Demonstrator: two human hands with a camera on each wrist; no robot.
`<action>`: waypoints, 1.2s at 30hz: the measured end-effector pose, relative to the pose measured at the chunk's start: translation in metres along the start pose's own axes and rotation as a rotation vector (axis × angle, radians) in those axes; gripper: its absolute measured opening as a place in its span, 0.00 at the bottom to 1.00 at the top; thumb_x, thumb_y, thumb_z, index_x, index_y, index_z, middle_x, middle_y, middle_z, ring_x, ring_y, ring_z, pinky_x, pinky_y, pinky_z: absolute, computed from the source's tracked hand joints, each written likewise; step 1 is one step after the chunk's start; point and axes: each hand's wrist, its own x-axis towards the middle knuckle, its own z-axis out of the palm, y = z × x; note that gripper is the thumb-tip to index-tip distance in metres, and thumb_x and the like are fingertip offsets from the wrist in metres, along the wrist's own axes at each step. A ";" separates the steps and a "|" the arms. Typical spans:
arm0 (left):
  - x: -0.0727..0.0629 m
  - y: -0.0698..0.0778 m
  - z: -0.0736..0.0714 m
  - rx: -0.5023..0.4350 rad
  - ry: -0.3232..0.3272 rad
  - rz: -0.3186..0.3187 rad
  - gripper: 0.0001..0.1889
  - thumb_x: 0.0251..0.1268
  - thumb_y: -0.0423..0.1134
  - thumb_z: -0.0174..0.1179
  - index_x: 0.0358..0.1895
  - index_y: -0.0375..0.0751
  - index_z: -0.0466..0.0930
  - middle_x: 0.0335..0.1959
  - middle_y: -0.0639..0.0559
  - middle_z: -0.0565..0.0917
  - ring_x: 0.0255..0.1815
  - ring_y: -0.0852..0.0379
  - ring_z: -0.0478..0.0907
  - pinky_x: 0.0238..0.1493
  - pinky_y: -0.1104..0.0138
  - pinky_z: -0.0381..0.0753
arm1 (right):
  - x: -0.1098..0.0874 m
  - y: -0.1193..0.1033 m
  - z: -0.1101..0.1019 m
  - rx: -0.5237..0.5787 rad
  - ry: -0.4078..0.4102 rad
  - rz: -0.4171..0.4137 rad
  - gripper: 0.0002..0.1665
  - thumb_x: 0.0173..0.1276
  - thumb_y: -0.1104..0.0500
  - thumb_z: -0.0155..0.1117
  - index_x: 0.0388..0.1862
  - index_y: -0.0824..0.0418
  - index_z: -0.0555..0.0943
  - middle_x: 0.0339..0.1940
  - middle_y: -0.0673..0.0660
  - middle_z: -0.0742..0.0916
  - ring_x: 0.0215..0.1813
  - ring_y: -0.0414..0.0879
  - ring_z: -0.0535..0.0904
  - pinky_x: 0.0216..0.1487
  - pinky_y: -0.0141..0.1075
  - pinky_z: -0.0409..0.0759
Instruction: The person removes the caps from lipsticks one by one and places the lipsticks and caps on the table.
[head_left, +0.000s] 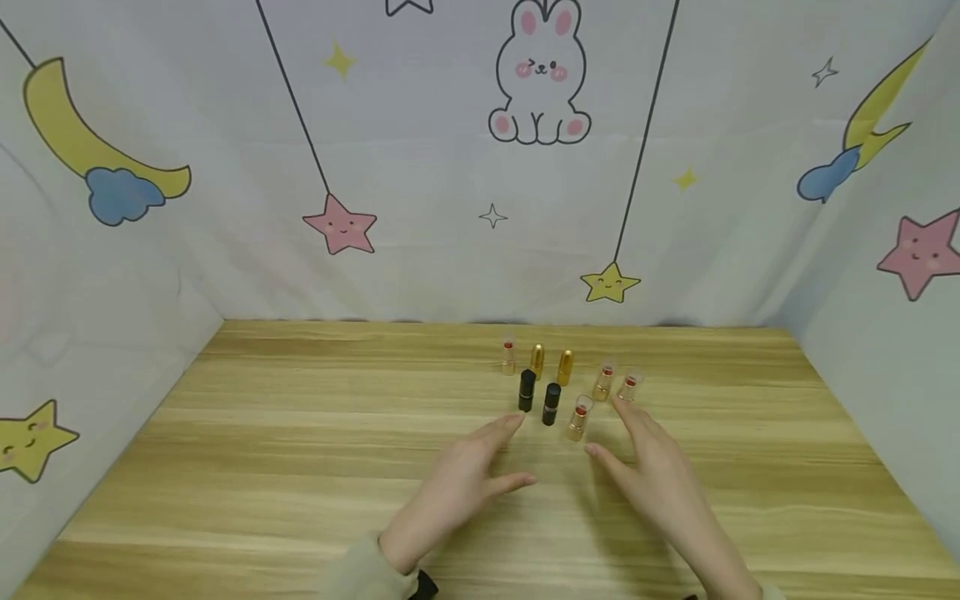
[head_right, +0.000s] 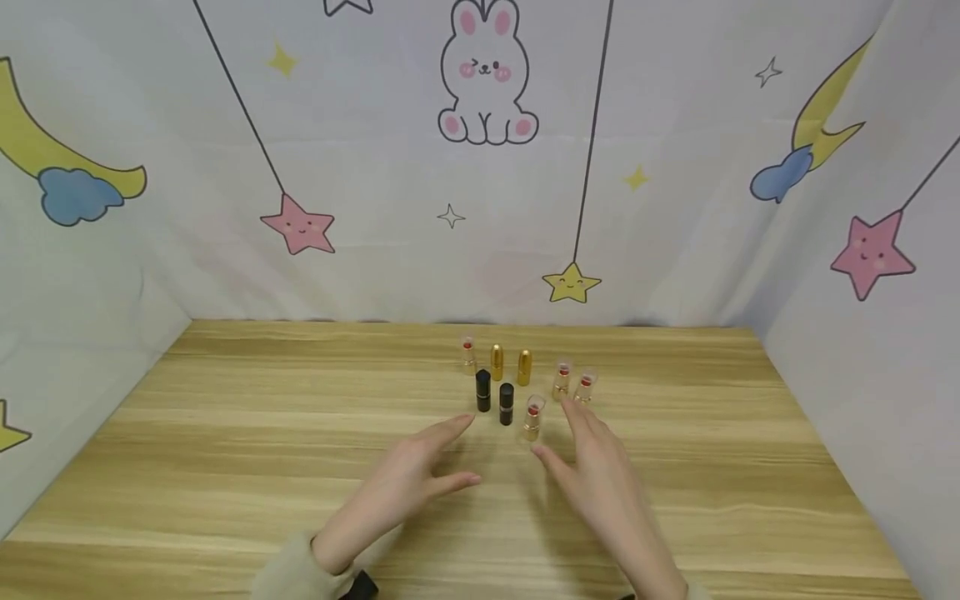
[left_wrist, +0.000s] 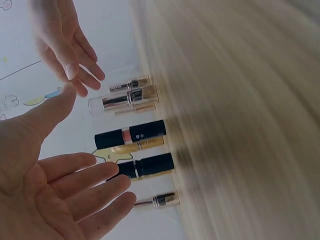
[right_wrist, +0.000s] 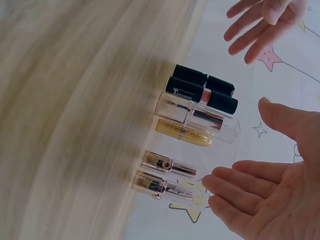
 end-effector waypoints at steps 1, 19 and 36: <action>0.002 0.002 0.001 -0.005 0.003 0.000 0.37 0.56 0.52 0.66 0.69 0.42 0.67 0.67 0.46 0.74 0.65 0.48 0.74 0.65 0.55 0.73 | 0.001 0.000 0.001 0.005 -0.003 0.005 0.43 0.65 0.45 0.65 0.73 0.60 0.62 0.69 0.69 0.71 0.69 0.68 0.67 0.66 0.63 0.65; 0.038 0.011 0.028 -0.252 0.002 -0.119 0.28 0.55 0.46 0.69 0.60 0.42 0.78 0.57 0.48 0.83 0.52 0.48 0.82 0.51 0.61 0.82 | 0.019 0.003 0.009 0.069 0.016 -0.004 0.36 0.64 0.48 0.66 0.68 0.60 0.70 0.65 0.66 0.77 0.68 0.66 0.69 0.66 0.63 0.65; 0.056 0.019 0.055 -0.297 0.003 -0.177 0.28 0.54 0.41 0.69 0.59 0.37 0.77 0.52 0.42 0.84 0.47 0.53 0.81 0.45 0.66 0.80 | 0.035 0.000 0.016 0.123 0.036 -0.053 0.29 0.64 0.53 0.66 0.63 0.61 0.75 0.51 0.62 0.86 0.52 0.58 0.83 0.54 0.57 0.77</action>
